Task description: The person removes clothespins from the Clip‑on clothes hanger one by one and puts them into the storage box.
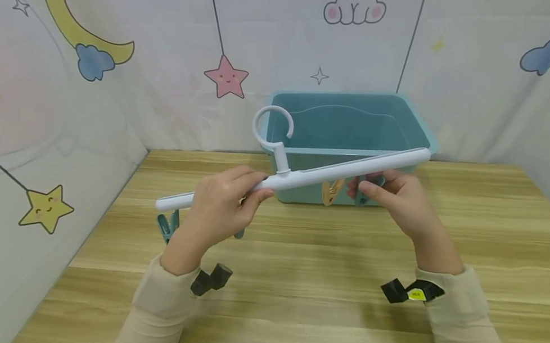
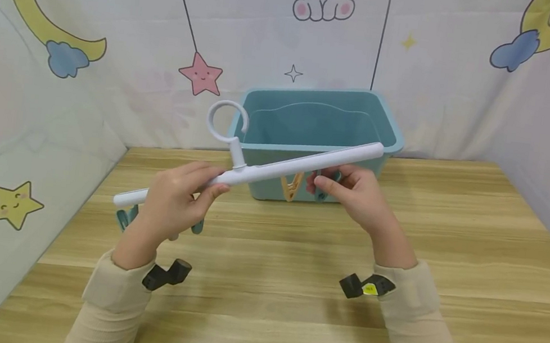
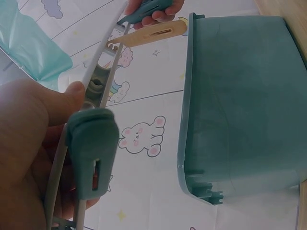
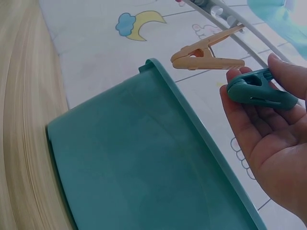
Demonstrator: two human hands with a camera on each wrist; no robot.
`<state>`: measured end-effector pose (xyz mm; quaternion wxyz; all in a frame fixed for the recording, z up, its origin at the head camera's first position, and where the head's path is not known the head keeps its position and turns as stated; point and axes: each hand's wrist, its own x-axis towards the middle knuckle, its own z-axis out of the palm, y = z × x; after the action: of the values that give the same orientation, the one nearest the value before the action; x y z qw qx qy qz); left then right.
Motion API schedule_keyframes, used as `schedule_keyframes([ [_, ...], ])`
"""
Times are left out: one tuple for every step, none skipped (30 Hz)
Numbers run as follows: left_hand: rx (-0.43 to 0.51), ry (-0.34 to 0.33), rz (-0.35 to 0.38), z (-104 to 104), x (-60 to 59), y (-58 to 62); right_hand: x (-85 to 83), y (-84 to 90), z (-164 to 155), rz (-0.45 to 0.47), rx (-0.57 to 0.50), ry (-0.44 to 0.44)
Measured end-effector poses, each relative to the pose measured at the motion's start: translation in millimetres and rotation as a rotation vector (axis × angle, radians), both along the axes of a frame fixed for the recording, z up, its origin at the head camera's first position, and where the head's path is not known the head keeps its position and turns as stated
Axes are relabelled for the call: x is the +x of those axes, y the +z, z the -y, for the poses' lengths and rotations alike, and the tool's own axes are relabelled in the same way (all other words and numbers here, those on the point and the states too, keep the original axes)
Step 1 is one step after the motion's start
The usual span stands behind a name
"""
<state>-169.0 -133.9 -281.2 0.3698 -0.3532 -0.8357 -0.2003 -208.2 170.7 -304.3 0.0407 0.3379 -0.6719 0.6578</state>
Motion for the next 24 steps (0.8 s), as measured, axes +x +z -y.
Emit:
schedule_keyframes([
  [0.0, 0.001, 0.0, 0.0, 0.1, 0.1, 0.1, 0.2, 0.2, -0.001, -0.005, -0.002],
  [0.001, 0.0, 0.001, -0.1, 0.1, 0.3, 0.3, 0.4, 0.4, -0.002, -0.01, -0.005],
  [0.001, 0.0, 0.002, -0.1, 0.3, 0.3, 0.5, 0.6, 0.5, -0.003, -0.015, -0.009],
  [0.001, 0.001, 0.003, -0.1, 0.4, 0.4, 0.7, 0.7, 0.7, -0.001, -0.02, -0.012],
  [0.001, 0.001, 0.005, 0.0, 0.5, 0.4, 0.9, 0.9, 0.8, 0.004, -0.026, -0.015],
  [0.002, 0.001, 0.005, -0.1, 0.6, 0.5, 1.1, 1.0, 1.0, 0.006, -0.032, -0.017],
  [0.003, 0.001, 0.007, -0.1, 0.7, 0.5, 1.3, 1.0, 1.0, 0.01, -0.038, -0.019],
  [0.005, 0.001, 0.008, -0.1, 0.8, 0.5, 1.5, 1.1, 1.1, 0.014, -0.042, -0.02],
  [0.005, 0.002, 0.007, -0.1, 0.9, 0.5, 1.6, 1.2, 1.2, 0.017, -0.047, -0.02],
  [0.006, 0.002, 0.006, -0.1, 0.9, 0.5, 1.7, 1.3, 1.4, 0.021, -0.05, -0.019],
  [0.007, 0.002, 0.006, 0.0, 0.9, 0.5, 1.9, 1.4, 1.5, 0.024, -0.052, -0.02],
  [0.007, 0.001, 0.005, 0.1, 0.9, 0.5, 2.0, 1.6, 1.6, 0.027, -0.051, -0.022],
  [0.007, 0.0, 0.004, 0.2, 0.8, 0.5, 2.2, 1.8, 1.7, 0.031, -0.05, -0.025],
  [0.007, -0.002, 0.001, 0.3, 0.6, 0.5, 2.3, 2.1, 1.9, 0.034, -0.048, -0.032],
  [0.007, -0.003, -0.002, 0.4, 0.5, 0.6, 2.5, 2.2, 2.1, 0.034, -0.048, -0.037],
  [0.007, -0.005, -0.004, 0.6, 0.4, 0.6, 2.7, 2.4, 2.3, 0.034, -0.046, -0.044],
  [0.008, -0.006, -0.005, 0.7, 0.2, 0.7, 2.9, 2.5, 2.7, 0.032, -0.046, -0.053],
  [0.008, -0.007, -0.006, 0.9, 0.2, 0.8, 3.2, 2.7, 3.1, 0.026, -0.045, -0.062],
  [0.008, -0.007, -0.007, 1.0, 0.1, 0.9, 3.5, 2.9, 3.6, 0.021, -0.044, -0.072],
  [0.008, -0.008, -0.007, 1.1, 0.1, 0.9, 3.9, 3.2, 4.2, 0.017, -0.047, -0.081],
  [0.009, -0.008, -0.006, 1.1, 0.2, 1.0, 4.2, 3.4, 4.8, 0.007, -0.046, -0.091],
  [0.009, -0.007, -0.006, 1.2, 0.2, 1.0, 4.8, 3.8, 5.3, 0.001, -0.044, -0.102],
  [0.009, -0.006, -0.007, 1.3, 0.3, 1.0, 5.4, 4.2, 5.9, -0.001, -0.045, -0.11],
  [0.008, -0.005, -0.008, 1.3, 0.3, 1.0, 6.1, 4.6, 6.5, -0.004, -0.044, -0.118],
])
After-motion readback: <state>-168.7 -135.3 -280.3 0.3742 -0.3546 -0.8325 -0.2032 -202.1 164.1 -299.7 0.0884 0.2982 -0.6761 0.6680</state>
